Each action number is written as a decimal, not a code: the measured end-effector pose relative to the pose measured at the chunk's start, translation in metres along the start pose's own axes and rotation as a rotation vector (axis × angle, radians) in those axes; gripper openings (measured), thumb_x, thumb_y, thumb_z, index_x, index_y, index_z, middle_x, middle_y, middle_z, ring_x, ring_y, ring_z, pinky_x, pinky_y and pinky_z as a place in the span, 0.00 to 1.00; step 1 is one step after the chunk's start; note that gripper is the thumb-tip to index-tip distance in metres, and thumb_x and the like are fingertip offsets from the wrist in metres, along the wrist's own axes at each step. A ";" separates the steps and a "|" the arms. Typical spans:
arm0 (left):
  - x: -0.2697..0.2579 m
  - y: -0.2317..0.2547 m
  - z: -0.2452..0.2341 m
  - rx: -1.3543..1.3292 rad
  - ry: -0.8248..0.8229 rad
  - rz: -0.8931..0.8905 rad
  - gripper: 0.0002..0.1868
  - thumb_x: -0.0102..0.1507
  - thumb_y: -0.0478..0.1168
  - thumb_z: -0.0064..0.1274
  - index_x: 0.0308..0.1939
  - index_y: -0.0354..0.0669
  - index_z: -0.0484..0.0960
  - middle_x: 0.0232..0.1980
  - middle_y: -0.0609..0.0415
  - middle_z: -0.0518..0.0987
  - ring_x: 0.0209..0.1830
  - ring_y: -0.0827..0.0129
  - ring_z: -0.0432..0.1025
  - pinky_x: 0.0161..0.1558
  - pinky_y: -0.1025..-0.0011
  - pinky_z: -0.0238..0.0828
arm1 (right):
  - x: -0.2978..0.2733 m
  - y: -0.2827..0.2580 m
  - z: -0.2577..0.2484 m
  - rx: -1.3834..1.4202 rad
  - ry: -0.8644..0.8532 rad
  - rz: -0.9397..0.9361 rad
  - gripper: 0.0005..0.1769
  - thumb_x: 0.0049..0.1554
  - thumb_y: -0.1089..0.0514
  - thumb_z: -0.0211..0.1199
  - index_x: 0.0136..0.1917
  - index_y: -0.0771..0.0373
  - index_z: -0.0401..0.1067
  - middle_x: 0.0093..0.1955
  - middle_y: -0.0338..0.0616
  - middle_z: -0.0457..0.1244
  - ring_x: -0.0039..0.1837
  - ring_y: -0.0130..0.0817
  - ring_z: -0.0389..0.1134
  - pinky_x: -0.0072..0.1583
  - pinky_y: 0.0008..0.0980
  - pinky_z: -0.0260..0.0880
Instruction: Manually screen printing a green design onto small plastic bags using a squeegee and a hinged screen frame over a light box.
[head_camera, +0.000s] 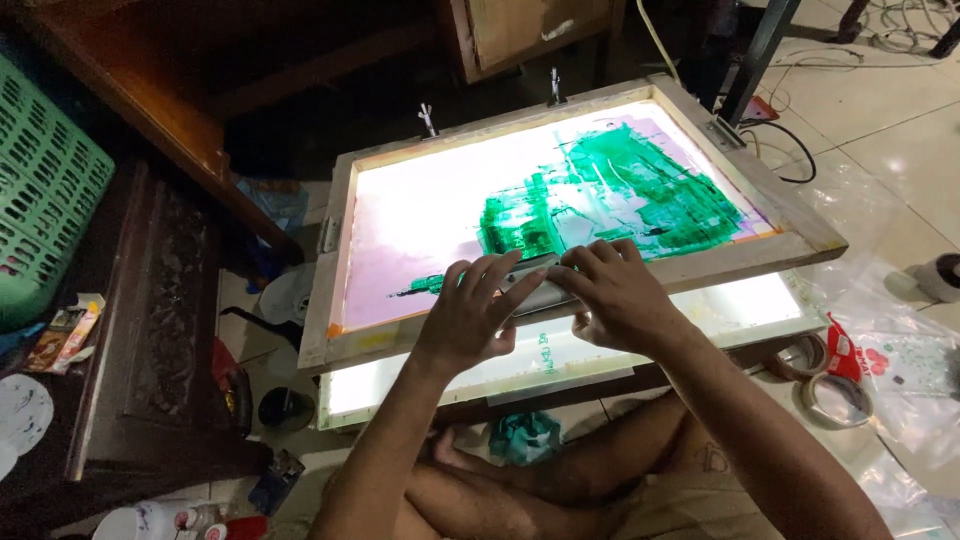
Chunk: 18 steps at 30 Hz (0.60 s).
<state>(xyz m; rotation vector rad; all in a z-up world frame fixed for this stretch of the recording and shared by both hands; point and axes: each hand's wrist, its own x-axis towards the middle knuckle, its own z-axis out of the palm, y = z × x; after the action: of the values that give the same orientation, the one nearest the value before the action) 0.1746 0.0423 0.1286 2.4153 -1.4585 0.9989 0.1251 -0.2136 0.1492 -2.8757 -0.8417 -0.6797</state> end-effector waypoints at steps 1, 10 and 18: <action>-0.001 0.003 -0.002 0.038 0.063 -0.013 0.55 0.44 0.44 0.66 0.77 0.60 0.62 0.65 0.48 0.71 0.64 0.53 0.70 0.57 0.51 0.70 | 0.000 0.000 0.000 0.008 0.016 -0.003 0.41 0.33 0.56 0.76 0.61 0.43 0.68 0.54 0.35 0.60 0.54 0.43 0.65 0.57 0.52 0.65; -0.041 0.004 0.028 0.156 0.488 0.026 0.27 0.53 0.46 0.68 0.53 0.50 0.75 0.37 0.55 0.74 0.33 0.64 0.73 0.40 0.64 0.78 | 0.005 -0.004 -0.021 0.195 -0.094 0.127 0.35 0.41 0.50 0.76 0.63 0.44 0.72 0.55 0.37 0.64 0.55 0.45 0.68 0.56 0.50 0.67; -0.037 -0.004 0.022 0.121 0.495 0.069 0.17 0.63 0.50 0.60 0.48 0.47 0.75 0.36 0.54 0.73 0.32 0.62 0.73 0.38 0.61 0.78 | 0.010 -0.009 -0.025 0.364 -0.005 0.103 0.17 0.57 0.54 0.68 0.60 0.49 0.78 0.49 0.43 0.68 0.50 0.48 0.69 0.52 0.47 0.69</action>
<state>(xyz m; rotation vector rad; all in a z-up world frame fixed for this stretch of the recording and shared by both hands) 0.1767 0.0616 0.0895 1.9879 -1.3335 1.5984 0.1178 -0.2055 0.1757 -2.5726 -0.7245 -0.4535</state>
